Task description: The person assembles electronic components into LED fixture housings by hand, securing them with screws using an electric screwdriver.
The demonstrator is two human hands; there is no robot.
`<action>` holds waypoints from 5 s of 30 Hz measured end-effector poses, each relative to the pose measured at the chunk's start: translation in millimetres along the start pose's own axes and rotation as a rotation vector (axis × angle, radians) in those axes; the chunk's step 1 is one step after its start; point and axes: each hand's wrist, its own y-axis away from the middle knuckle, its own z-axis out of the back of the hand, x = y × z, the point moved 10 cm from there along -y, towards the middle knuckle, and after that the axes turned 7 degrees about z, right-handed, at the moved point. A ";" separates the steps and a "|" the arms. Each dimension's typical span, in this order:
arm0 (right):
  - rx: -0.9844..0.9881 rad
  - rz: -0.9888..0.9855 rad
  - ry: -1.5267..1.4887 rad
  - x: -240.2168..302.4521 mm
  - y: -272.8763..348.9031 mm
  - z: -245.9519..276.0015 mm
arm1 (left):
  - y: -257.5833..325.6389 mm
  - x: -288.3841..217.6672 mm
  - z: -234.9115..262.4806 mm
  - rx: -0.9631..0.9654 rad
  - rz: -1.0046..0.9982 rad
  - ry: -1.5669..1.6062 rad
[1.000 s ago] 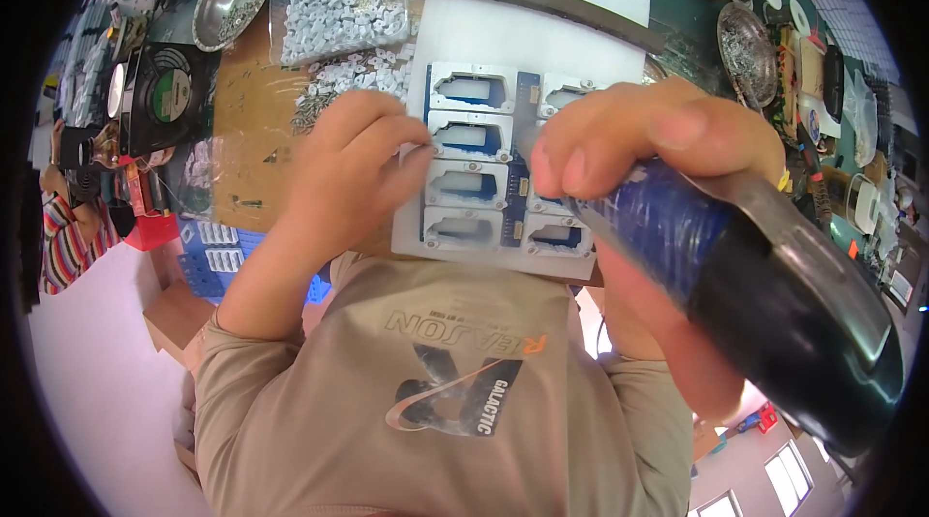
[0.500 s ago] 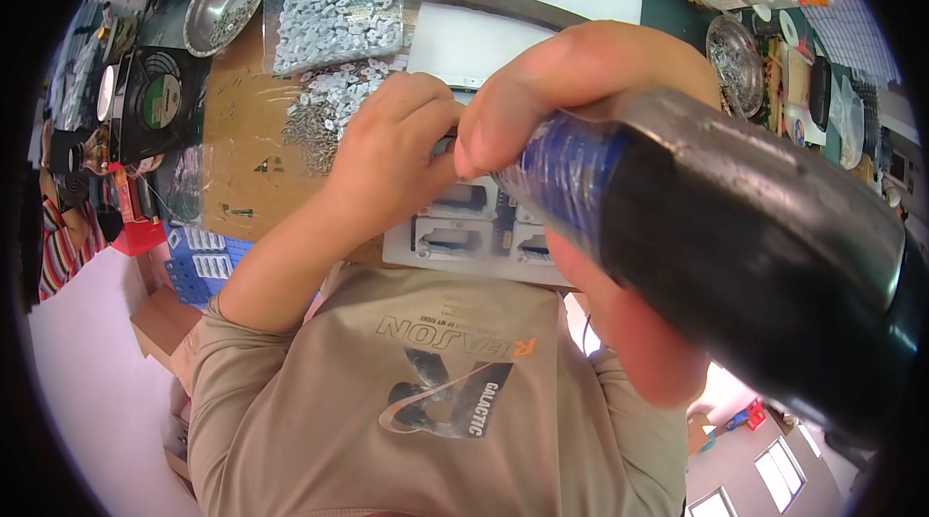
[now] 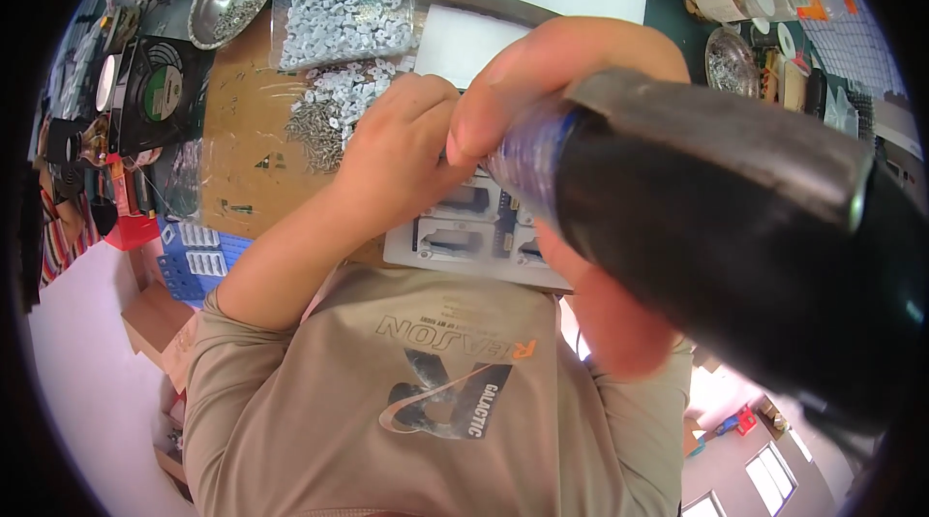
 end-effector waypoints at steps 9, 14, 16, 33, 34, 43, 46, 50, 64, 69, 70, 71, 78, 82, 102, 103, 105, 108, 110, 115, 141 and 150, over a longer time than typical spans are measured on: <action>-0.100 0.052 -0.040 -12.0 -0.7 -1.6 | 0.2 2.0 -6.3 0.036 0.046 -0.015; -0.134 0.090 -0.019 -18.5 3.9 -1.3 | 1.8 5.0 -6.4 -0.007 0.047 0.003; -0.195 0.084 0.022 -18.9 7.0 1.1 | 1.2 3.7 -5.6 -0.008 0.041 0.005; -0.311 0.171 0.160 22.8 52.3 29.6 | 33.2 35.7 85.4 0.028 0.211 -0.232; -0.240 0.223 0.038 23.9 51.8 26.9 | 41.8 41.5 88.4 0.033 0.223 -0.257; -0.215 0.220 0.031 15.6 58.6 19.9 | 74.2 37.7 79.0 0.190 0.230 -0.316; -0.266 0.157 0.121 12.6 63.9 21.8 | 77.2 39.7 75.3 0.233 0.218 -0.355; -0.264 0.146 0.093 13.7 63.7 23.3 | 72.8 35.4 71.1 0.275 0.176 -0.369; -0.223 0.172 0.081 9.4 63.1 25.9 | 64.6 32.7 63.7 0.257 0.107 -0.240; -0.268 0.122 0.133 12.1 63.2 23.4 | 63.3 35.8 58.9 0.262 0.105 -0.236; -0.276 0.108 0.161 12.2 63.8 23.8 | 63.2 36.7 58.5 0.259 0.111 -0.242; -0.279 0.107 0.164 12.7 64.5 24.2 | 63.0 36.5 57.7 0.262 0.109 -0.240; -0.268 0.097 0.125 9.9 63.9 23.1 | 58.6 31.9 58.5 0.265 0.069 -0.294; -0.294 0.095 0.090 7.6 63.5 22.1 | 55.3 31.0 56.0 0.281 0.049 -0.294; -0.056 0.110 0.050 27.2 34.6 31.6 | 14.3 -9.2 26.0 0.197 -0.066 -0.193; -0.054 0.097 0.044 32.0 33.2 31.3 | 3.9 -20.0 16.4 0.189 -0.109 -0.141; -0.104 0.093 0.008 33.6 23.1 25.9 | -9.8 -25.8 1.0 0.171 -0.112 -0.121; -0.069 0.092 0.029 29.5 19.8 29.3 | -19.3 -20.5 -11.5 0.145 -0.103 -0.124; 0.002 0.083 0.113 29.9 19.7 27.5 | -21.4 -19.5 -17.0 0.146 -0.111 -0.122; 0.040 0.035 0.069 27.8 13.5 26.2 | -25.7 -16.2 -25.6 0.169 -0.082 -0.085; -0.161 0.087 0.006 1.3 16.3 16.7 | -23.1 -9.3 -25.6 0.149 -0.030 -0.042; -0.145 0.159 0.111 13.5 20.7 8.3 | -23.3 -7.3 -17.3 0.180 -0.047 0.026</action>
